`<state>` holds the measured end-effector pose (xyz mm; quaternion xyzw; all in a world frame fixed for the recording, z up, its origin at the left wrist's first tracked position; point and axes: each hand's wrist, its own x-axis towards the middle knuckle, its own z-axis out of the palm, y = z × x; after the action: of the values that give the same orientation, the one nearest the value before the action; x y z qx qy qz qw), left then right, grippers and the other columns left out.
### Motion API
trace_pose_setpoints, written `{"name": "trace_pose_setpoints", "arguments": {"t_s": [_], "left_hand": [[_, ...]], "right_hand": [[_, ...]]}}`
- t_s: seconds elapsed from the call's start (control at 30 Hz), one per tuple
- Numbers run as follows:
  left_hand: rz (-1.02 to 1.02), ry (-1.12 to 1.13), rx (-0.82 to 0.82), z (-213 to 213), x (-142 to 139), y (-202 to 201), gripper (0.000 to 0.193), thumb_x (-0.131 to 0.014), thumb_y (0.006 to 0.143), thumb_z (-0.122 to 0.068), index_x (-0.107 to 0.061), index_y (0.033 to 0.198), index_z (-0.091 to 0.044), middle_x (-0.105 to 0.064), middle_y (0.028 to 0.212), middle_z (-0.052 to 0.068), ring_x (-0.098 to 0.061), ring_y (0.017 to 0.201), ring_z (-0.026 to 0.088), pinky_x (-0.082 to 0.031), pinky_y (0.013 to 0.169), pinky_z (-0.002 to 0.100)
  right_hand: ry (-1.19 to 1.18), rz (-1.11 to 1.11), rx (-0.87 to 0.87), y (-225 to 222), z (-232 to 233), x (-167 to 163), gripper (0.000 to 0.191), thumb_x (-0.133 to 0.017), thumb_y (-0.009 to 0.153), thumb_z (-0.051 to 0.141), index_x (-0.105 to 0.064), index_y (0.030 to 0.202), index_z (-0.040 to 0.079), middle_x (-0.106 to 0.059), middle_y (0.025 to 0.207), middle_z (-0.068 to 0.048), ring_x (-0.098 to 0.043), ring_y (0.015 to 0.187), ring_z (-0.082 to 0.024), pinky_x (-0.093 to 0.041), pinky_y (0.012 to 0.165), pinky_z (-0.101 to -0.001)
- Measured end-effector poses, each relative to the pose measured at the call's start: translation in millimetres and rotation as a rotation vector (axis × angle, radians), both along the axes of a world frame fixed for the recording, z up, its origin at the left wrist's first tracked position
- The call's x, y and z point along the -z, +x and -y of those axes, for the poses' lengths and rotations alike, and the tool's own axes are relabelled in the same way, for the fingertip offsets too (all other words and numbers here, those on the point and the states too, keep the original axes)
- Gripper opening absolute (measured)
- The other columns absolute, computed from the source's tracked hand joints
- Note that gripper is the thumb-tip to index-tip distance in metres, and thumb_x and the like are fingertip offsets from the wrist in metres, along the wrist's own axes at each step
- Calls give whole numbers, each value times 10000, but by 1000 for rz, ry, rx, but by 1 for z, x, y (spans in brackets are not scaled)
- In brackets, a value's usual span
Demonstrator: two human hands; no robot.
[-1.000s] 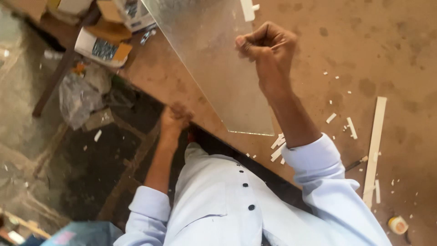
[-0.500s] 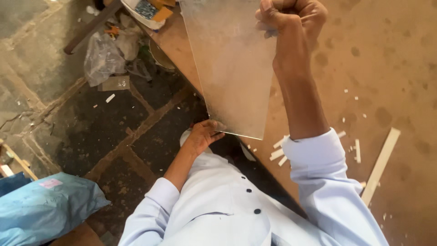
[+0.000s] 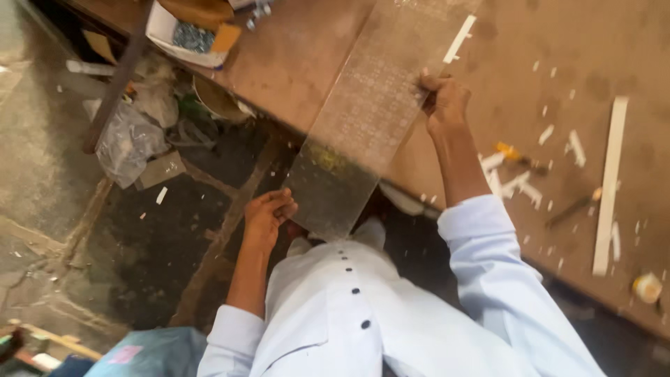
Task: The person measures and marks a white plastic strip using a tape measure and pencil, then cuts it into small spacers. They place the spacers along the edge of a clear glass pane and use a chisel to tap them into position.
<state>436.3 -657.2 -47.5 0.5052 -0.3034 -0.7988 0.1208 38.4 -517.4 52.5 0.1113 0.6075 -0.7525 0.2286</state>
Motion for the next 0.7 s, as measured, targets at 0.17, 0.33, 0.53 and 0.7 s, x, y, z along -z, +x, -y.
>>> {"name": "trace_pose_setpoints", "arguments": {"t_s": [0.17,0.33,0.53,0.7], "left_hand": [[-4,93,-18,42,27,41,225,-853,831,-87,-731,968,44,-731,855,114,-714,744,214,-627,799,364],[-33,210,-80,55,39,35,220,-805,834,-52,-718,1019,29,-742,926,121,-729,837,233,-614,883,380],[-200,268,-193,61,47,7,331,-735,876,16,-661,1198,13,-738,1106,104,-734,1057,246,-575,1010,410],[-216,234,-271,77,44,-27,420,-700,878,11,-625,1291,9,-745,1198,137,-717,1143,266,-575,1031,413]], "right_hand": [[73,192,207,78,-37,81,173,-763,822,-25,-650,922,59,-668,762,-67,-656,655,-220,-529,585,-359],[-72,260,381,84,-6,94,146,-729,802,-66,-690,932,-13,-697,827,-119,-698,724,-252,-598,660,-390],[-39,298,427,72,6,85,103,-703,823,-2,-689,919,-36,-734,854,-136,-708,758,-255,-605,660,-389],[199,296,258,62,7,87,154,-757,853,47,-658,969,36,-716,888,-105,-668,773,-241,-521,616,-384]]}}
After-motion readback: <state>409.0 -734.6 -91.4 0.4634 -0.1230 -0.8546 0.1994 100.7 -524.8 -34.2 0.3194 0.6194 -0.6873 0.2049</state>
